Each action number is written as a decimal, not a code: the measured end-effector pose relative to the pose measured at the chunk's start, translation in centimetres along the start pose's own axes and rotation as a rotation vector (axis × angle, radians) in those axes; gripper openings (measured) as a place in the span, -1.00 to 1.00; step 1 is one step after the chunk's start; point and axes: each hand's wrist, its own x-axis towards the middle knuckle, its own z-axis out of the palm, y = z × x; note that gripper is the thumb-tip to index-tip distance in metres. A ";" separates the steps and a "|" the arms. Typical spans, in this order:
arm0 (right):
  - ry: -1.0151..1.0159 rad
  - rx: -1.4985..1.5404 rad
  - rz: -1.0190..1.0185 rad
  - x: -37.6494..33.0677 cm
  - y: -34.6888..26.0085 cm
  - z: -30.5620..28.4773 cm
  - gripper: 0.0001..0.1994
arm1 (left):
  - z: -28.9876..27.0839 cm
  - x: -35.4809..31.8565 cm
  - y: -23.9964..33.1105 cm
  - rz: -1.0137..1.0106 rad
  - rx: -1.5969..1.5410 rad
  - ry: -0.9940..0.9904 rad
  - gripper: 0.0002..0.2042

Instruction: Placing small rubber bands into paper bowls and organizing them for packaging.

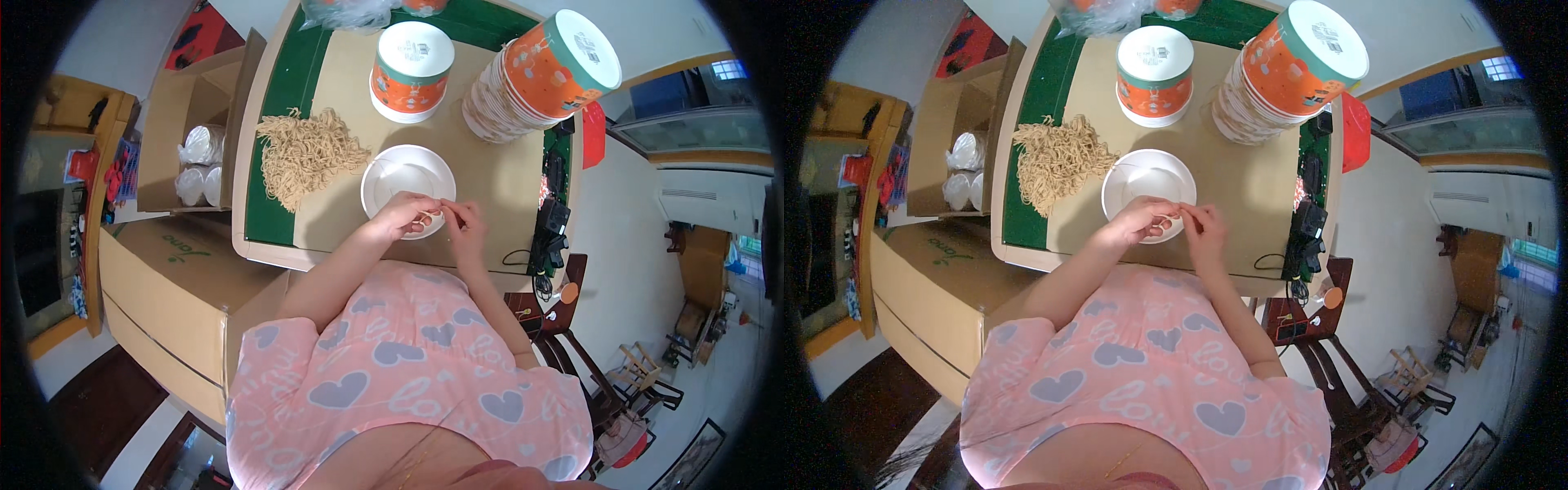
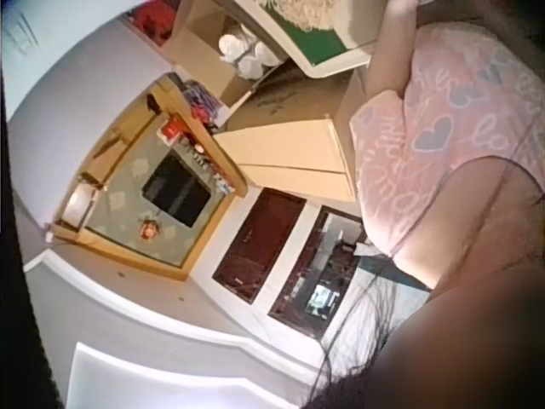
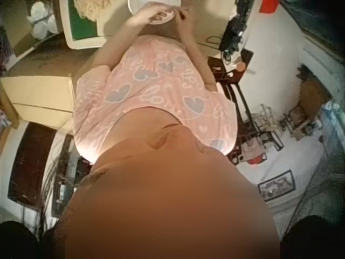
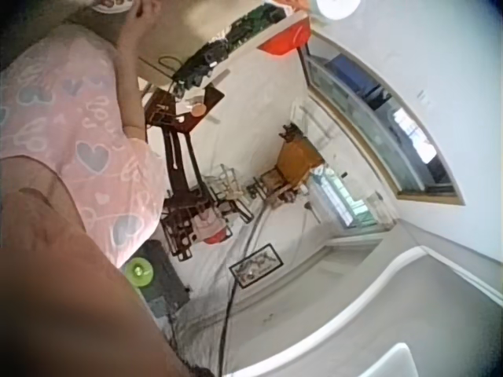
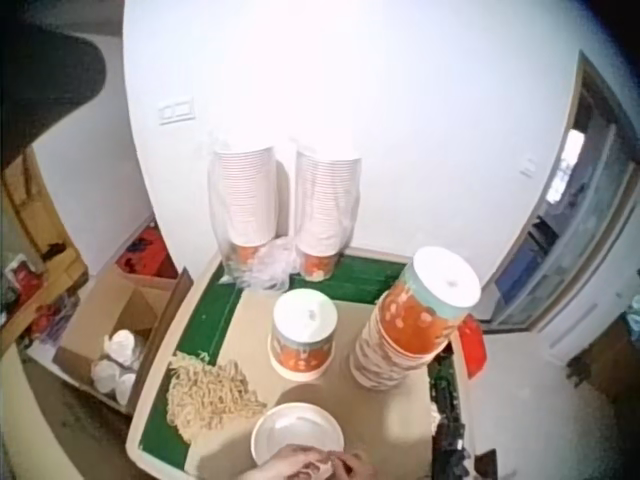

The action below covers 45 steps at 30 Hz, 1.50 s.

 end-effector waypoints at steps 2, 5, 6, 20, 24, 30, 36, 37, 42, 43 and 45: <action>-0.022 0.017 -0.077 -0.2 0.2 0.1 -0.80 | -0.1 0.1 -0.1 0.008 -0.018 0.010 -0.83; -0.048 0.045 -0.084 -0.5 -0.4 -0.2 -0.77 | 0.0 -0.1 0.0 0.035 0.015 0.024 -0.81; -0.048 0.045 -0.084 -0.5 -0.3 -0.3 -0.77 | 0.1 -0.2 0.0 0.053 0.066 0.027 -0.78; -0.123 0.138 0.115 0.9 2.1 -0.2 -0.94 | 0.4 -0.9 -0.6 0.314 0.406 0.119 -0.87; -0.091 0.112 0.092 1.1 2.3 -0.1 -0.93 | 0.5 -1.2 -0.4 0.262 0.328 0.103 -0.86; -0.087 0.065 0.057 1.1 1.4 -0.2 -0.93 | 0.4 -0.7 -0.8 0.299 0.375 0.132 -0.87; -0.094 -0.019 -0.015 1.1 1.0 -0.3 -0.93 | 0.5 -0.5 -0.9 0.322 0.366 0.159 -0.91; -0.097 -0.029 -0.021 1.1 0.9 -0.3 -0.93 | 0.6 -0.6 -0.9 0.322 0.365 0.159 -0.91; -0.095 0.001 -0.045 1.0 0.4 -0.5 -0.87 | 0.8 -1.1 -0.4 0.391 0.373 0.176 -0.91; -0.117 -0.070 -0.048 1.0 -0.1 -0.8 -0.83 | 0.8 -1.3 -0.2 0.391 0.373 0.176 -0.91; -0.137 -0.140 -0.047 0.8 -0.7 -0.8 -0.80 | 0.6 -1.9 0.2 0.354 0.350 0.190 -0.91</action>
